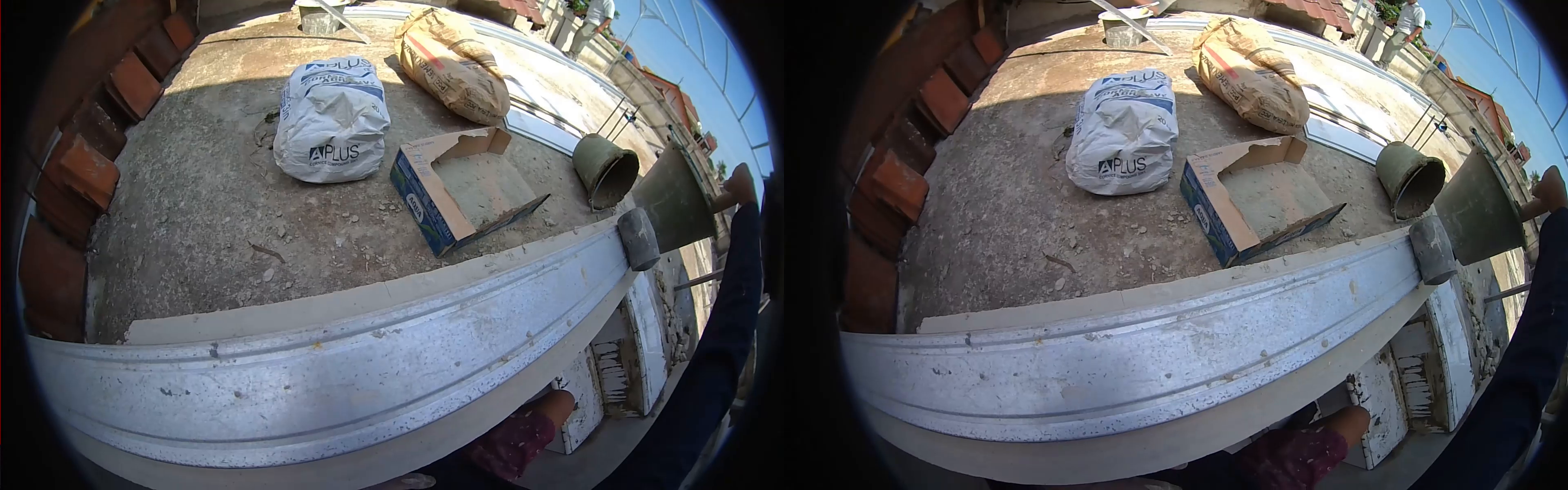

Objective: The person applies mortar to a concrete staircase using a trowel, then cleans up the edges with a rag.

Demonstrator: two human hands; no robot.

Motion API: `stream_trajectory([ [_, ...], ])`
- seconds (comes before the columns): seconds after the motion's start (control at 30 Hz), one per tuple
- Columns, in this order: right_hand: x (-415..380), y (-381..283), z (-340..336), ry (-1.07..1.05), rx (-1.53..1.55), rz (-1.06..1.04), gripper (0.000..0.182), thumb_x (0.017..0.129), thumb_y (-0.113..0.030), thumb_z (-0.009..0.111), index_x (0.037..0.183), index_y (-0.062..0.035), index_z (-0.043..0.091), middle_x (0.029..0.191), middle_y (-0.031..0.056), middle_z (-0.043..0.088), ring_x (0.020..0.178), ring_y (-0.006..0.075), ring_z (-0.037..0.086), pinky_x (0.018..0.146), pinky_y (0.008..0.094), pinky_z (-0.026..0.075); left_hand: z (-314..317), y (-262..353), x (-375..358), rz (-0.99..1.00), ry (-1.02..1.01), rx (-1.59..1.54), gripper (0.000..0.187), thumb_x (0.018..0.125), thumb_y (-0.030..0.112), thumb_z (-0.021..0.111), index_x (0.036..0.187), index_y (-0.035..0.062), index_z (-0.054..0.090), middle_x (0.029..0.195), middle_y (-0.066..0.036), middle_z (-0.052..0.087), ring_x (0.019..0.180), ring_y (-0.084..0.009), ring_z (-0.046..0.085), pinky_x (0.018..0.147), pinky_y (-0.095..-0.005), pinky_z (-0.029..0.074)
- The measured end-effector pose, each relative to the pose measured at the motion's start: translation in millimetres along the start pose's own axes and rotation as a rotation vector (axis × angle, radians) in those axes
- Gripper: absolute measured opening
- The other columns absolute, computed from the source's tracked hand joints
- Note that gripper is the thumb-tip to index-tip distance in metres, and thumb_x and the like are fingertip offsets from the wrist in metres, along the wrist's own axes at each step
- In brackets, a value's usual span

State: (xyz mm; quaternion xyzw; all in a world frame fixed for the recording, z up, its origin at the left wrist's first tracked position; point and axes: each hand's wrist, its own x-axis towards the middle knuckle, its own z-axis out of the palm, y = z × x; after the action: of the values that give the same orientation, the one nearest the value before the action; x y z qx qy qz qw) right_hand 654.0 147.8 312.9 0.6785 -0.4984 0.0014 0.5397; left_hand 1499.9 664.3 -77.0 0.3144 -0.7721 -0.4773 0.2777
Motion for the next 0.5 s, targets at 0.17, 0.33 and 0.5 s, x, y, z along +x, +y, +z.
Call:
stream_trajectory([
  [0.17, 140, -283, -253, 0.261, 0.423, -0.004, 0.025, 0.090, -0.023, 0.061, 0.088, 0.0021, 0.058, 0.085, 0.0199, 0.060, 0.081, 0.0357, 0.059, 0.075, 0.0414, 0.045, 6, 1, -9, 0.064, 0.025, -0.007, 0.043, 0.091, 0.025, 0.065, 0.131, 0.0130, 0.055, 0.138, -0.012, 0.049, 0.131, -0.0313, 0.043, 0.108, -0.0389, 0.039],
  [0.33, 172, -598, -415, -0.202, 1.035, -0.655, 0.027, 0.089, -0.016, 0.066, 0.108, 0.0035, 0.064, 0.101, 0.0179, 0.069, 0.090, 0.0255, 0.067, 0.082, 0.0340, 0.052, 1, 3, -21, 0.112, 0.048, 0.013, 0.045, 0.092, 0.027, 0.065, 0.133, 0.0133, 0.054, 0.139, -0.011, 0.048, 0.131, -0.0309, 0.042, 0.108, -0.0395, 0.038],
  [0.5, 199, -781, -426, -0.380, 0.906, -0.922, 0.067, 0.082, -0.030, 0.075, 0.134, 0.0022, 0.047, 0.116, 0.0237, 0.063, 0.105, 0.0345, 0.064, 0.091, 0.0381, 0.049, 2, 5, -41, 0.128, 0.070, 0.027, 0.047, 0.092, 0.028, 0.064, 0.134, 0.0136, 0.052, 0.139, -0.011, 0.048, 0.132, -0.0305, 0.042, 0.109, -0.0400, 0.038],
])
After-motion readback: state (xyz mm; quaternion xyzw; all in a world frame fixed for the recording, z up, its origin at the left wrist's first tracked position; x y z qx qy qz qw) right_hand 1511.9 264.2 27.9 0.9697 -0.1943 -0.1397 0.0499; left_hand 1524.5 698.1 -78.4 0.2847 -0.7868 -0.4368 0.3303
